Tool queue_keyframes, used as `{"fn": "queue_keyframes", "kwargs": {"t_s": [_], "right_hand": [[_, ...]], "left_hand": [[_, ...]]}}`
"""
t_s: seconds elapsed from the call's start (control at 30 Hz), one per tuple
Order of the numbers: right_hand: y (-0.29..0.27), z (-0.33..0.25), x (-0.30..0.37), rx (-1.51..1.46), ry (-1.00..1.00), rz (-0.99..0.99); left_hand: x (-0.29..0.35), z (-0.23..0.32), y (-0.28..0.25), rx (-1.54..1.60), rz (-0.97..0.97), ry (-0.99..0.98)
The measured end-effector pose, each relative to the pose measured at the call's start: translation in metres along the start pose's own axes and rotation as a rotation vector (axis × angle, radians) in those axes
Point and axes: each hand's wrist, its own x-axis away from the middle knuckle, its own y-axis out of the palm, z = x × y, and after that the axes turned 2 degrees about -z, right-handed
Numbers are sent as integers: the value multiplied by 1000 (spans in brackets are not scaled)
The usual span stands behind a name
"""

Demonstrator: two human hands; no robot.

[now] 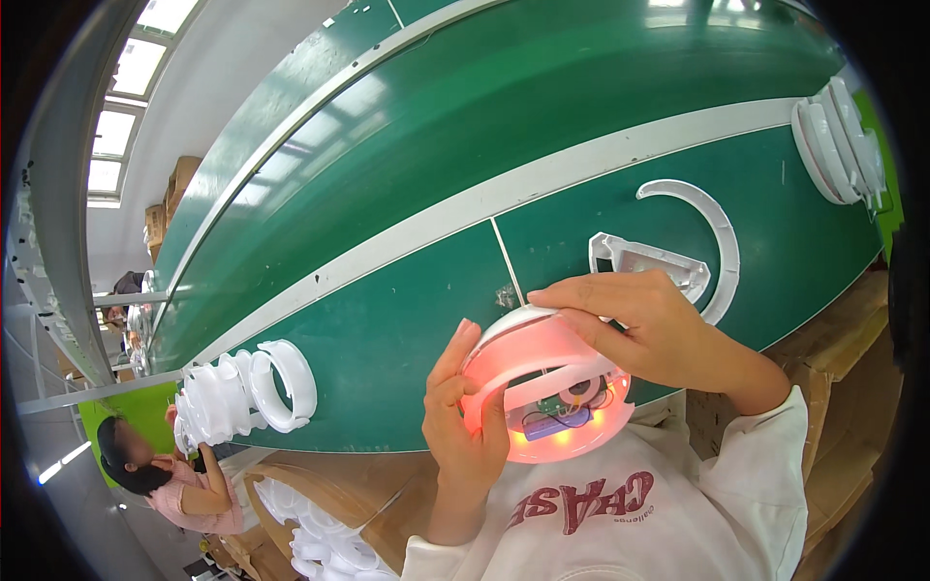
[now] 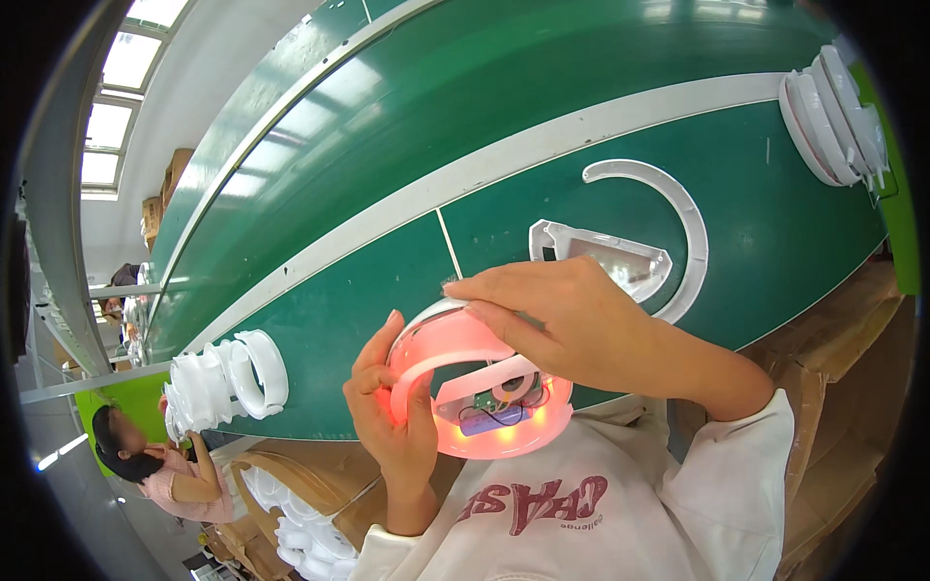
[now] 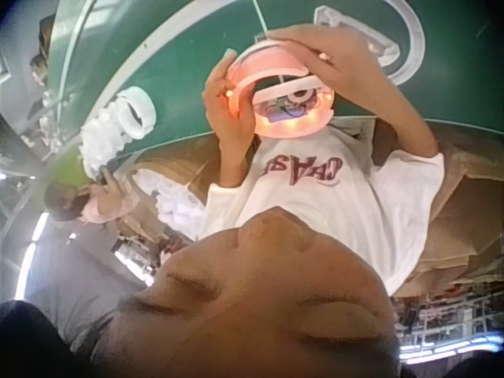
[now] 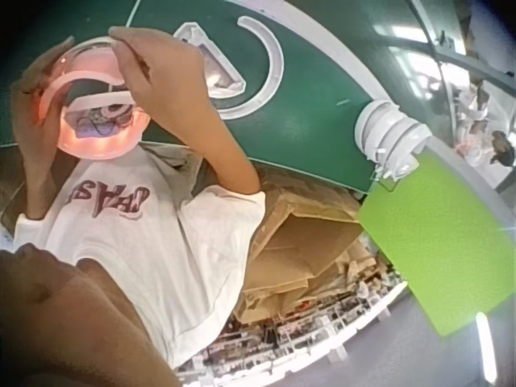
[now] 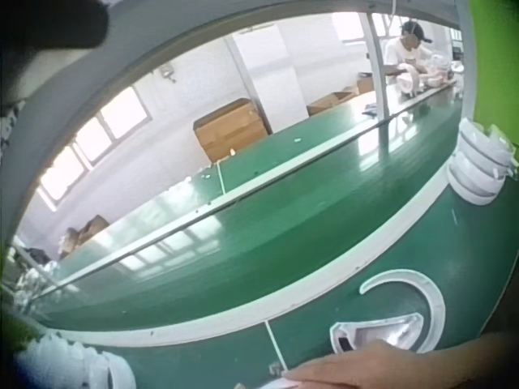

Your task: The person assembles circular LED light fixtures by hand, combining plastic rings, LED components, and wires.

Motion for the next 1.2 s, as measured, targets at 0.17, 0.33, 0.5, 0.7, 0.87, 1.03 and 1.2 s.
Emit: {"fn": "queue_keyframes", "kwargs": {"t_s": [0.17, 0.33, 0.5, 0.7, 0.87, 1.03, 1.2], "right_hand": [[4, 4, -3, -27, 30, 35], [4, 8, -4, -39, 52, 23], [2, 6, 1, -34, 9, 34], [-2, 10, 4, -66, 31, -9], [-13, 13, 1, -90, 140, -117], [-7, 15, 2, -114, 126, -105], [0, 19, 2, -58, 111, -122]], "left_hand": [[3, -14, 3, 82, 9, 92], [5, -18, 4, 22, -13, 79], [7, -15, 6, -77, -3, 108], [2, -9, 16, -60, 47, 17], [-4, -7, 23, -46, 77, -19], [-3, -5, 22, -153, 39, -47], [0, -10, 20, -174, 9, -38]]}}
